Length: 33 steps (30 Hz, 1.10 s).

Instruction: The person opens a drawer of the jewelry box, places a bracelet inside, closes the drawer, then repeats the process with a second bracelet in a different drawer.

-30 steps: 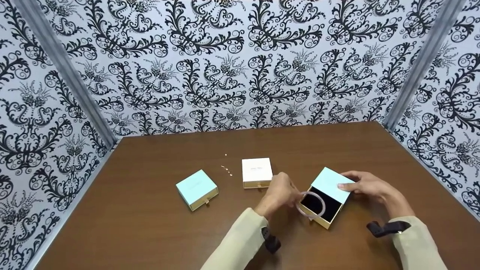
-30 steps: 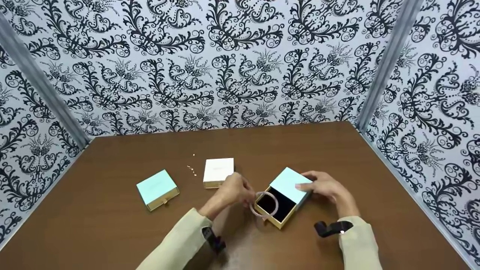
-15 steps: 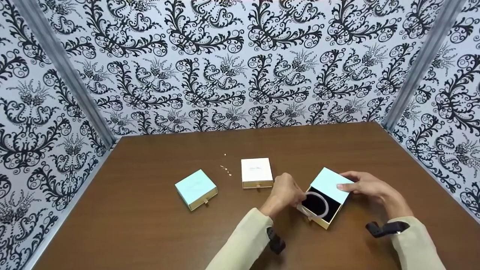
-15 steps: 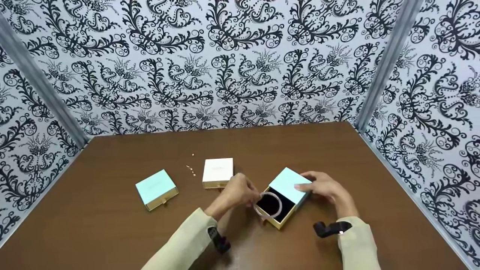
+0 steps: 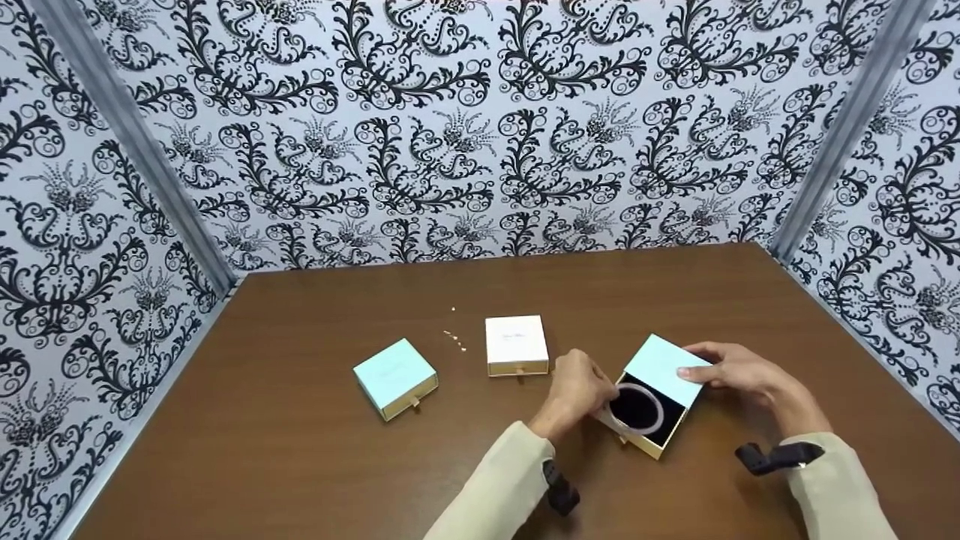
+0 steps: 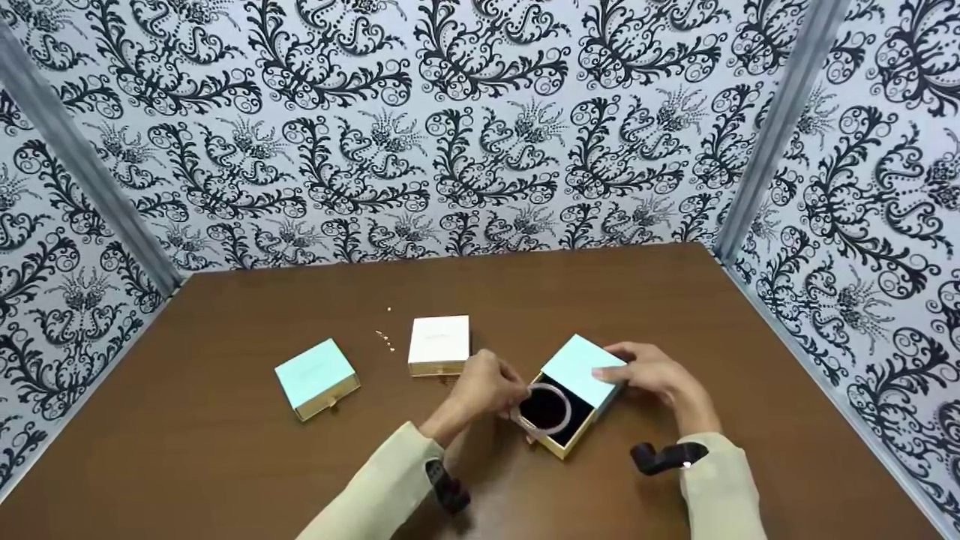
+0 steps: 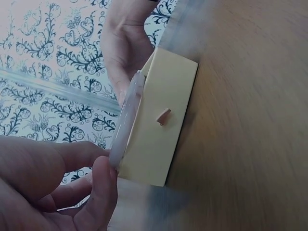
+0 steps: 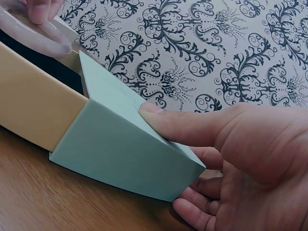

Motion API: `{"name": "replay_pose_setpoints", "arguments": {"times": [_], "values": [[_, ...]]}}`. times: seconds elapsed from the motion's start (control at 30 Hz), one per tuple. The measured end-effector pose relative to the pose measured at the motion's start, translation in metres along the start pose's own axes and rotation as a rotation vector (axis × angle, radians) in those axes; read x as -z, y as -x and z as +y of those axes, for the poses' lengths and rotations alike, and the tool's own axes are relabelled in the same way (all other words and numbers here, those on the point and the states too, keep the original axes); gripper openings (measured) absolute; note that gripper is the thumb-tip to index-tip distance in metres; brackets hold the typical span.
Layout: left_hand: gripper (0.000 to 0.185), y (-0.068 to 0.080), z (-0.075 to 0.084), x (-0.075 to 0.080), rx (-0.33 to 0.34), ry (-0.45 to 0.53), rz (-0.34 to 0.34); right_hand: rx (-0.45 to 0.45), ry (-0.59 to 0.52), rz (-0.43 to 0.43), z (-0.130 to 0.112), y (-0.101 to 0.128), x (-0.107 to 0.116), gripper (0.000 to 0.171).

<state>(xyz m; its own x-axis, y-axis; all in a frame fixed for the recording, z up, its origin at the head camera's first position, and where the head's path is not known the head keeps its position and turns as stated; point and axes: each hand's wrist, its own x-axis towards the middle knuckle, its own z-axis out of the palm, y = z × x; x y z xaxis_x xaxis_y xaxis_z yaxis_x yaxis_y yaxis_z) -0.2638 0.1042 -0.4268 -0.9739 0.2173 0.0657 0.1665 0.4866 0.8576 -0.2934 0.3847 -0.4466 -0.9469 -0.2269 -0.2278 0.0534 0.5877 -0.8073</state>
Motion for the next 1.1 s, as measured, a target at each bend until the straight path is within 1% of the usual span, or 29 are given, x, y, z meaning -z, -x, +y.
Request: {"name": "replay_pose_setpoints", "arguments": {"times": [0.1, 0.27, 0.47, 0.63, 0.8, 1.03, 1.1], "values": [[0.016, 0.001, 0.001, -0.002, -0.004, -0.025, 0.008, 0.002, -0.009, 0.001, 0.0, 0.001, -0.001, 0.071], [0.018, 0.002, 0.003, -0.003, -0.027, -0.116, 0.042, 0.0, -0.046, 0.003, -0.001, 0.002, 0.0, 0.07], [0.017, 0.001, 0.008, -0.005, -0.013, -0.219, 0.076, -0.001, -0.046, 0.005, -0.002, 0.002, 0.002, 0.071], [0.016, -0.002, 0.01, -0.008, -0.009, -0.236, 0.083, -0.008, -0.044, 0.003, 0.0, 0.001, 0.003, 0.071], [0.015, -0.006, 0.005, -0.013, 0.001, -0.212, 0.088, -0.015, -0.039, 0.001, 0.002, 0.002, 0.003, 0.071], [0.013, -0.011, 0.001, -0.019, -0.004, -0.206, 0.108, -0.003, -0.042, 0.006, 0.0, 0.002, 0.001, 0.071], [0.014, -0.012, 0.0, -0.021, -0.007, -0.19, 0.106, 0.004, -0.043, 0.002, -0.001, 0.002, 0.0, 0.07]]}}
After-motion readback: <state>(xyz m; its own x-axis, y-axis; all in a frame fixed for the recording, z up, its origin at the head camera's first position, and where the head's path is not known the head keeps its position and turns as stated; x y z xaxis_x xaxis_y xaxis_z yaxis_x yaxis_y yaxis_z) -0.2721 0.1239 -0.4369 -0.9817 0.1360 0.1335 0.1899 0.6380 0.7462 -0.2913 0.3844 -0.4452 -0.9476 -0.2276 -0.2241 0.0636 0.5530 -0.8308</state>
